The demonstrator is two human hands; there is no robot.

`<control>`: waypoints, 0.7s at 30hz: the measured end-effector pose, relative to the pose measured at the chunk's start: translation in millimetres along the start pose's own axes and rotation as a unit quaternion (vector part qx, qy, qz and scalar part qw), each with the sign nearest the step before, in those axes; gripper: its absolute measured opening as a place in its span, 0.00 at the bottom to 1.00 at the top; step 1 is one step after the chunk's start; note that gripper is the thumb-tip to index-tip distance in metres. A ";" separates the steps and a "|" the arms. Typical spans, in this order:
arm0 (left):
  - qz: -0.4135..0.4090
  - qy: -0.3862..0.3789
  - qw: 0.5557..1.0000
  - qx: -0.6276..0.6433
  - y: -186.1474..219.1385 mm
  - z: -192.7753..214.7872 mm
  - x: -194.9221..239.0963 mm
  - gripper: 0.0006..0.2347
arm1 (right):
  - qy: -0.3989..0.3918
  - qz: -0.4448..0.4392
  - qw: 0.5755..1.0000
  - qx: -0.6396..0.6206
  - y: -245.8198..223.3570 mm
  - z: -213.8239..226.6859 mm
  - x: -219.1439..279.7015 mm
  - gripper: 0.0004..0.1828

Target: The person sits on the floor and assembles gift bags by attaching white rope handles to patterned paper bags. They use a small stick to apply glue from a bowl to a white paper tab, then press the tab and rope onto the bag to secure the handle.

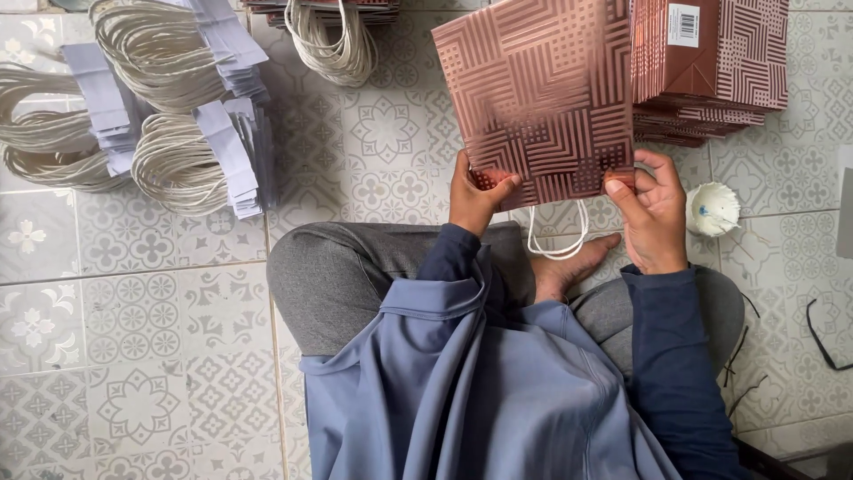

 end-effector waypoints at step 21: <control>-0.193 0.045 0.967 -0.160 150.1 29.2 -39.6 0.29 | -0.004 0.026 0.993 -0.113 -11.1 -93.2 -83.4 0.36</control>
Point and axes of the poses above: each hand's wrist, its own x-axis away from the middle knuckle, its own z-axis out of the back of the hand, y = z × x, the point moved 6 cm from there along -x, towards the middle knuckle, and after that the axes turned 2 degrees about y, right-handed, at the moved point
